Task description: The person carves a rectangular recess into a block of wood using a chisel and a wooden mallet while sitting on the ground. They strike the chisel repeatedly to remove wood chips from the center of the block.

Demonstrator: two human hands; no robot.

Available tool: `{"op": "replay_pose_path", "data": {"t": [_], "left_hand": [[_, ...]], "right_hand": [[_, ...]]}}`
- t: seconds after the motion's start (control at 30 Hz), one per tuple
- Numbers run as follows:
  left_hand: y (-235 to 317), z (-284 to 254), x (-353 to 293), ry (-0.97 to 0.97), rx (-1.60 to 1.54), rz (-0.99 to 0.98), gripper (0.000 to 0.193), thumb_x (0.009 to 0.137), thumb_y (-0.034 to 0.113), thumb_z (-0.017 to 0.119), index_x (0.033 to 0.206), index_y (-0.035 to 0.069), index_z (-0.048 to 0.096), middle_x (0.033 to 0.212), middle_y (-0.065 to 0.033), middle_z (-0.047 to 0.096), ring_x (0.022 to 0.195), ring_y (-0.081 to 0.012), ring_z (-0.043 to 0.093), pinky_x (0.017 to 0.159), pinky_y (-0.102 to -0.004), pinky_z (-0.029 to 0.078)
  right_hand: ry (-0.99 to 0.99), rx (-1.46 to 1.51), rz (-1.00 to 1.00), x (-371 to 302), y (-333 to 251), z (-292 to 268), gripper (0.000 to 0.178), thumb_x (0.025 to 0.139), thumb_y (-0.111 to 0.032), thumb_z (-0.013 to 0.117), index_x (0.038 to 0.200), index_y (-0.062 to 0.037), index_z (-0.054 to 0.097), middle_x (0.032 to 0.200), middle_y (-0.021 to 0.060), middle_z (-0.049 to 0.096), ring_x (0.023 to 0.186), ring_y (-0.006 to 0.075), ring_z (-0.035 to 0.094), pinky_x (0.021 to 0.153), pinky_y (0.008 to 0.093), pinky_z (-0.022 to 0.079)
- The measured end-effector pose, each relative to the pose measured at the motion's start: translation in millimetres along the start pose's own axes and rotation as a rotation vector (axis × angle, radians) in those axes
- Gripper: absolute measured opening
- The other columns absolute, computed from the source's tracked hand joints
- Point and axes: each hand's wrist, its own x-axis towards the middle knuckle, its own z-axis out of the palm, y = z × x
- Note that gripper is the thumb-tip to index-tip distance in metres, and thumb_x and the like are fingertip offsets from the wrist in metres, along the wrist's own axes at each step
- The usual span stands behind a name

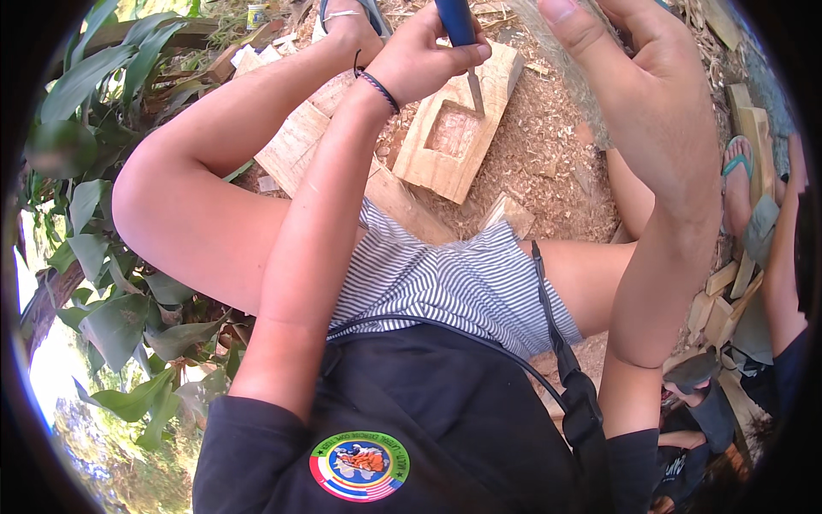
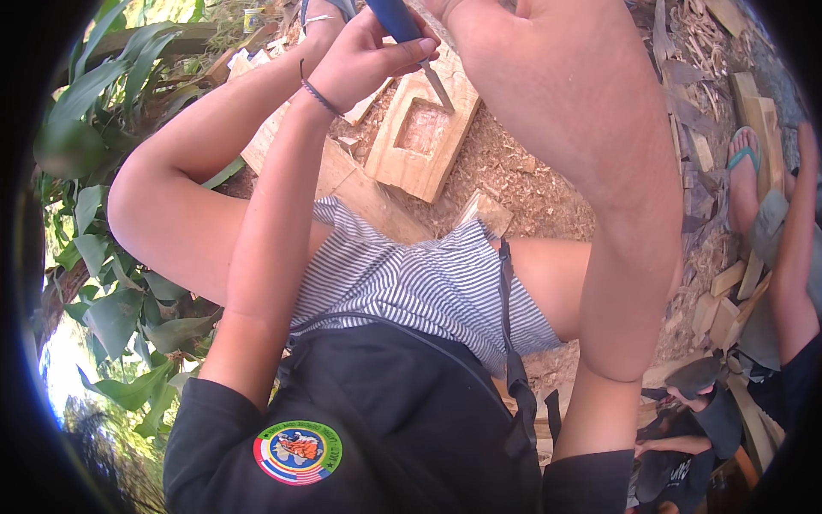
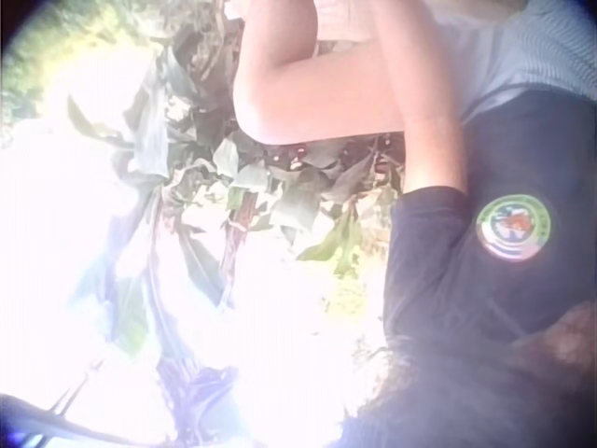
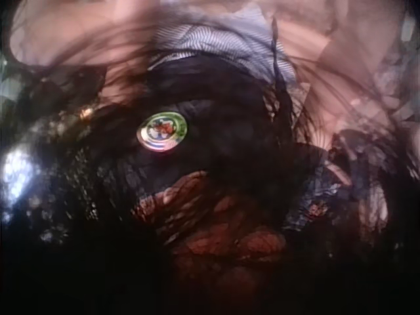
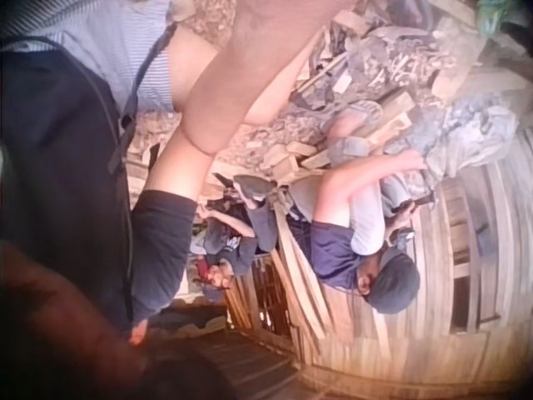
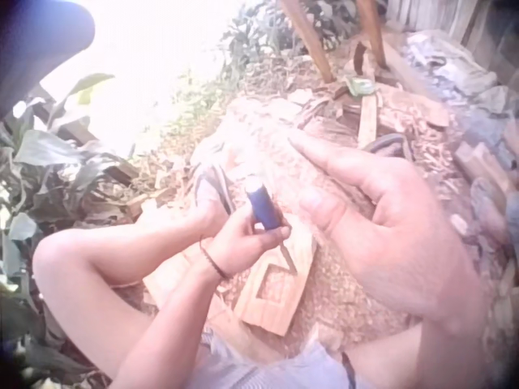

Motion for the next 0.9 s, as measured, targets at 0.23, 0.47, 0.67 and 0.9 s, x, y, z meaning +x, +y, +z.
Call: {"op": "replay_pose_path", "data": {"t": [0.23, 0.47, 0.67, 0.9], "left_hand": [[-1, 3, 0, -0.004, -0.047, 0.018, 0.02, 0.088, 0.01, 0.074, 0.101, 0.007, 0.059, 0.09, 0.0012, 0.058, 0.086, -0.0098, 0.055, 0.077, -0.0277, 0.049], [4, 5, -7, 0.042, -0.029, 0.024, 0.02, 0.089, 0.008, 0.073, 0.101, 0.006, 0.058, 0.09, 0.0008, 0.058, 0.088, -0.0096, 0.057, 0.078, -0.0272, 0.05], [12, 10, -8, -0.061, -0.032, -0.037, 0.02, 0.089, 0.008, 0.072, 0.105, 0.003, 0.061, 0.094, -0.0036, 0.064, 0.09, -0.0125, 0.061, 0.079, -0.0296, 0.052], [25, 8, -7, -0.111, 0.062, 0.014, 0.012, 0.088, 0.007, 0.071, 0.097, 0.002, 0.066, 0.087, -0.0036, 0.066, 0.081, -0.0142, 0.062, 0.074, -0.0315, 0.052]], "right_hand": [[-0.104, 0.29, 0.117, 6, 6, -23, 0.045, 0.093, -0.006, 0.058, 0.136, 0.0073, 0.052, 0.132, 0.0217, 0.062, 0.12, 0.0253, 0.06, 0.105, 0.034, 0.045], [0.012, 0.108, 0.089, 0, 23, 2, 0.045, 0.094, -0.007, 0.06, 0.136, 0.0061, 0.053, 0.127, 0.0191, 0.065, 0.115, 0.0223, 0.062, 0.101, 0.033, 0.047], [0.027, 0.155, 0.035, 1, 19, -5, 0.042, 0.093, -0.007, 0.061, 0.132, 0.0058, 0.056, 0.121, 0.0189, 0.066, 0.109, 0.0232, 0.064, 0.097, 0.034, 0.049], [-0.066, -0.393, -0.045, -4, 22, 14, 0.038, 0.091, -0.006, 0.061, 0.128, 0.0055, 0.06, 0.111, 0.0201, 0.068, 0.101, 0.0255, 0.066, 0.09, 0.0356, 0.051]]}}
